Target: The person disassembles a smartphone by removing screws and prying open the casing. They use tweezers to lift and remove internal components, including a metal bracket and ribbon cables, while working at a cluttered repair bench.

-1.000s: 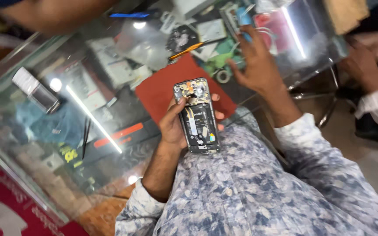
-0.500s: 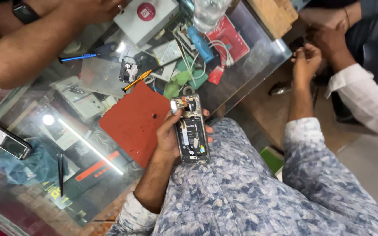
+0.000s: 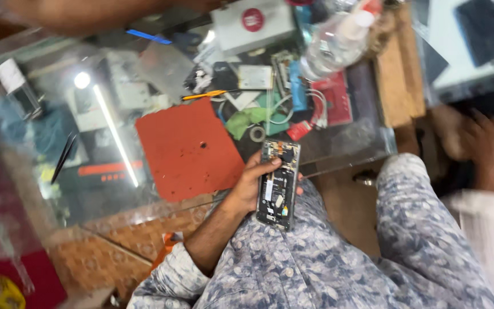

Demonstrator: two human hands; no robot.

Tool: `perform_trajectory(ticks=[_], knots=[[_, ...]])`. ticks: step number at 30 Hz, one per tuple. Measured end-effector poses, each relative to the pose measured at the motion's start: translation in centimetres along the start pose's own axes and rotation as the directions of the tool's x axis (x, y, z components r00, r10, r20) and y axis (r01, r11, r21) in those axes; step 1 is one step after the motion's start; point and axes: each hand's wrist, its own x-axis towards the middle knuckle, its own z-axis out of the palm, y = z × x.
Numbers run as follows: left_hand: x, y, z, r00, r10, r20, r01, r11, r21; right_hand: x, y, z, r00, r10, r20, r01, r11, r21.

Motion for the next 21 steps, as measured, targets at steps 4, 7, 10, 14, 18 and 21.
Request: perform_trajectory(ticks=[4,7,10,14,18,21], knots=[[0.3,-0.9,0.2,0.998,0.068,-0.020,-0.069,0.997,-0.048,0.6,-0.7,1.8,0.999,0.020,0.031,-0.020,1.000,0.007],[0.5,-1.3,0.6,0.995,0.097,-0.014,-0.098,0.994,-0.053,0.9,-1.7,3.1,0.998,0.019,0.052,-0.020,1.000,0.015],[0.6,-1.5,0.8,0.995,0.087,0.037,-0.085,0.995,-0.050,0.7,-2.3,3.9,0.997,0.018,0.071,-0.020,1.000,0.022],[1.0,-1.8,0.6,0.995,0.090,0.029,-0.090,0.996,-0.021,1.0,-3.1,4.7,0.997,0.006,0.081,-0.009,0.999,0.035],[1.3,-2.5,0.4,0.995,0.099,0.029,-0.099,0.995,-0.015,1.3,-4.3,5.8,0.995,-0.011,0.096,0.006,0.999,0.045],[1.6,-3.2,0.2,0.991,0.130,-0.021,-0.131,0.991,-0.020,2.1,-5.9,7.4,0.991,-0.042,0.126,0.035,0.998,0.059]])
